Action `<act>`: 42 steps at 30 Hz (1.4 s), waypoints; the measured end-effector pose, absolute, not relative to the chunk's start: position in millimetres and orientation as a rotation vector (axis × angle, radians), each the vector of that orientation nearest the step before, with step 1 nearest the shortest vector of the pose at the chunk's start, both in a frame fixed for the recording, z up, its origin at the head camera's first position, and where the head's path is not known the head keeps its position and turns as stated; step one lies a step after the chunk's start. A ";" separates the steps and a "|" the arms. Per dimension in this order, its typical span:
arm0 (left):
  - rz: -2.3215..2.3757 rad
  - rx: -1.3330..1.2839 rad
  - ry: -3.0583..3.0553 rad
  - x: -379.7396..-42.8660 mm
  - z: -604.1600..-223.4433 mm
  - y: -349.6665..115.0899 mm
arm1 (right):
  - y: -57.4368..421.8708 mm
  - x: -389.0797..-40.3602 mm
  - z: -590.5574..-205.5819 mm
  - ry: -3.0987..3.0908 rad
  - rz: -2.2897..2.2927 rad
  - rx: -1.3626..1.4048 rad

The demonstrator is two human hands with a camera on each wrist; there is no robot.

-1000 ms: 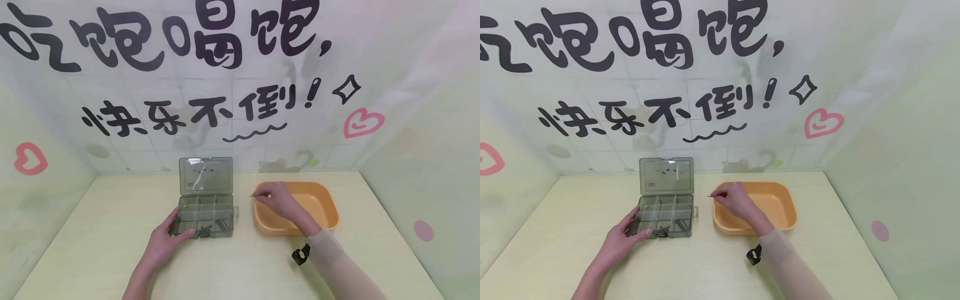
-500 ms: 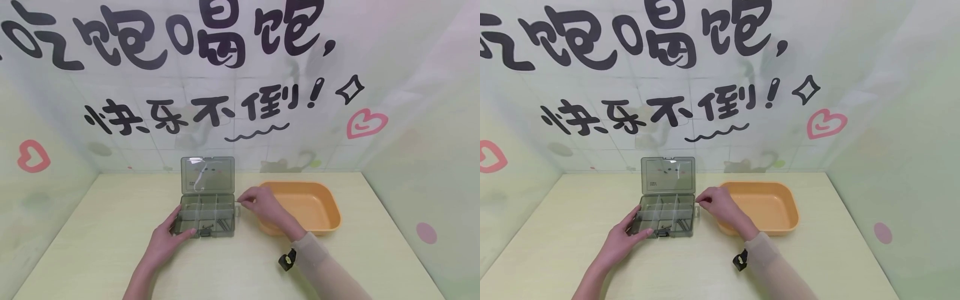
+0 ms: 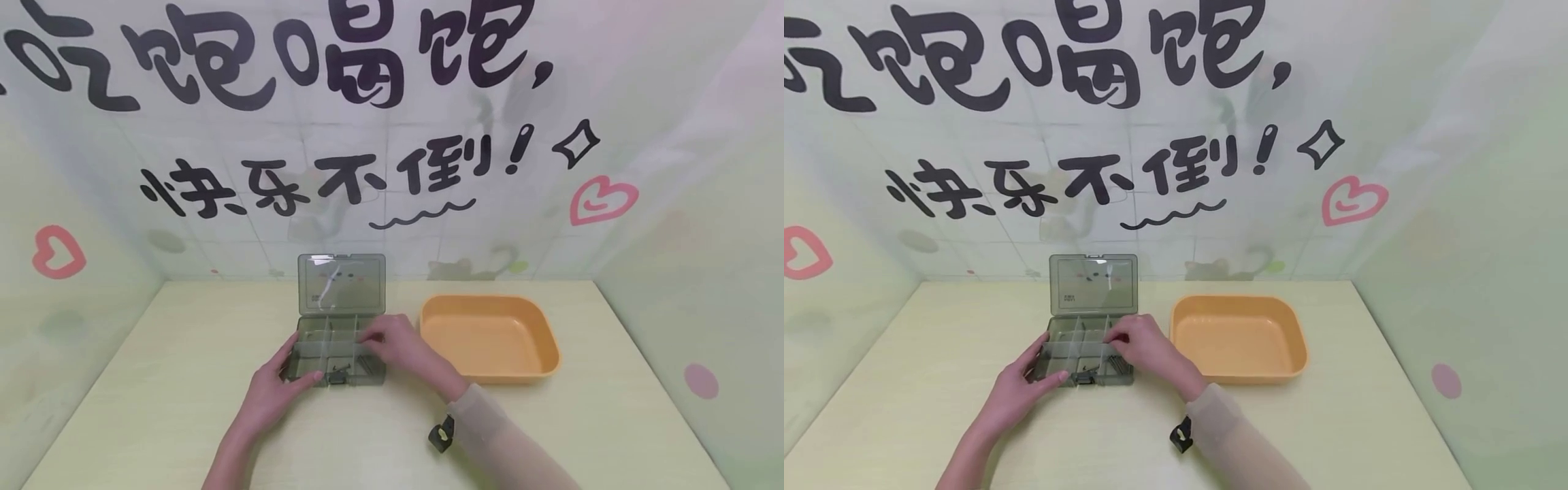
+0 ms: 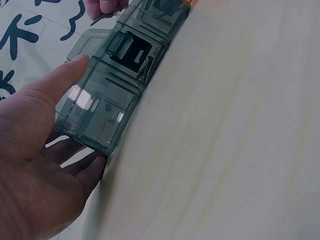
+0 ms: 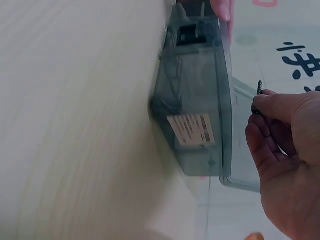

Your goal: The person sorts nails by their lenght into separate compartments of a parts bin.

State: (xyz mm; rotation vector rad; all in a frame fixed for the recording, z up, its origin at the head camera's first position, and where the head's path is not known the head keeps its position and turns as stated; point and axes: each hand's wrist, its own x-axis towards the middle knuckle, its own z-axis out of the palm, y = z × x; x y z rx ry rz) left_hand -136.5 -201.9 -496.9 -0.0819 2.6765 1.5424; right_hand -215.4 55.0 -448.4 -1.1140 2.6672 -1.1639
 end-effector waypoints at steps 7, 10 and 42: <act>1.527 -0.086 2.675 -135.6 -493.5 -201.8 | 36.8 -208.4 -448.2 2.666 -1.070 -1.083; 1.533 -0.086 2.680 -135.8 -492.9 -202.8 | 30.2 -206.4 -446.7 2.658 -1.036 -1.091; 1.489 -0.087 2.682 -136.1 -494.1 -202.5 | 64.4 -207.4 -447.6 2.702 -1.208 -1.047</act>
